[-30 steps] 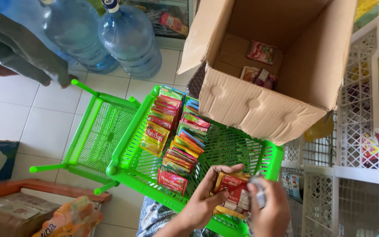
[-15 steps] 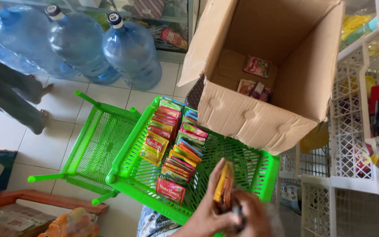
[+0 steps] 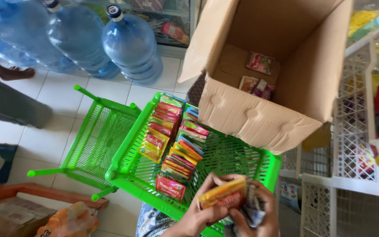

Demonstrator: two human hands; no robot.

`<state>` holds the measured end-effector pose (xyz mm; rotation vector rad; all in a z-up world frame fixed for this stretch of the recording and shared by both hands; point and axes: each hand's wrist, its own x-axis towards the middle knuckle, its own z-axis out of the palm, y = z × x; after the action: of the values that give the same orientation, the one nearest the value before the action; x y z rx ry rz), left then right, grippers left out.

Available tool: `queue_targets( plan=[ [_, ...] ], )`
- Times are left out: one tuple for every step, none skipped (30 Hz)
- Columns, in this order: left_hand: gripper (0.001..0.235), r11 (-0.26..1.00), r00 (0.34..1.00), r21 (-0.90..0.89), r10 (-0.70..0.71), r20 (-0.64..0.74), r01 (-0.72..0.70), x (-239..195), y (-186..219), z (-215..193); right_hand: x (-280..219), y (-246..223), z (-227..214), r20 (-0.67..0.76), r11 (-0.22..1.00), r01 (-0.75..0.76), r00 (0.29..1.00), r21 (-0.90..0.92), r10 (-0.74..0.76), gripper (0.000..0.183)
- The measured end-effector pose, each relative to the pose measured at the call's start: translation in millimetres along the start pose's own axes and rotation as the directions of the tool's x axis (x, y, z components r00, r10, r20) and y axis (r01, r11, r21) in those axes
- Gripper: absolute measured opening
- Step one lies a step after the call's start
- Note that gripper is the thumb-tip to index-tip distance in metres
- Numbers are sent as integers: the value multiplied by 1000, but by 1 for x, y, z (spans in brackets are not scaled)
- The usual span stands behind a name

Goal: The person takes small snack packets from a cardboard box and wipes them with a cloth. They then place the cleaned packets into a green plastic basket, arranging them in neat rows.

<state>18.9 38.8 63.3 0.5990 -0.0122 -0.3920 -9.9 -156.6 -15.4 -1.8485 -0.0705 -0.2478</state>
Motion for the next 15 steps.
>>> queue_targets(
  plan=[
    [44,1000,1000,3,9,-11,-9,-2,6,-5,-6,13,-10,12,1000,1,1000,8,-1,63],
    [35,900,978,394,134,157,-187,-6,12,-11,-12,26,-17,75,989,-124,990,86,118,64],
    [27,622,922,687,173,347,-375,-10,19,-17,-17,39,-25,148,956,-251,962,153,229,65],
    [27,615,923,694,178,341,-375,-12,35,-10,-24,53,-26,158,955,-250,961,160,225,65],
    [31,530,950,791,120,289,-307,-14,51,-3,-31,67,-27,162,968,-229,964,99,212,58],
    [36,436,971,868,70,229,-236,-15,64,4,-38,80,-31,165,978,-205,966,32,198,52],
    [36,434,971,869,78,225,-236,-20,73,3,-31,88,-32,173,979,-202,966,33,193,52],
    [45,312,988,938,17,154,-152,-24,81,2,-22,96,-34,269,986,-169,949,-12,166,45],
    [55,181,997,981,-34,74,-67,-28,89,1,-13,104,-35,364,990,-131,921,-54,141,38],
    [55,180,997,982,-26,68,-62,-29,96,4,-15,107,-25,373,990,-128,918,-51,138,38],
    [61,36,986,986,-18,167,-166,-30,103,6,-18,111,-16,421,999,-25,906,-23,33,35],
    [67,-112,965,958,-28,262,-263,-31,110,9,-21,114,-5,465,997,75,882,14,-73,32],
    [67,-116,967,960,-22,254,-255,-36,104,2,-20,114,2,472,997,76,878,21,-77,32],
    [49,-125,970,962,-9,243,-242,-40,98,-3,-20,113,9,421,979,172,884,105,-200,32],
    [31,-133,973,964,4,232,-230,-43,92,-10,-20,113,15,360,946,268,877,183,-318,33]
  ],
)
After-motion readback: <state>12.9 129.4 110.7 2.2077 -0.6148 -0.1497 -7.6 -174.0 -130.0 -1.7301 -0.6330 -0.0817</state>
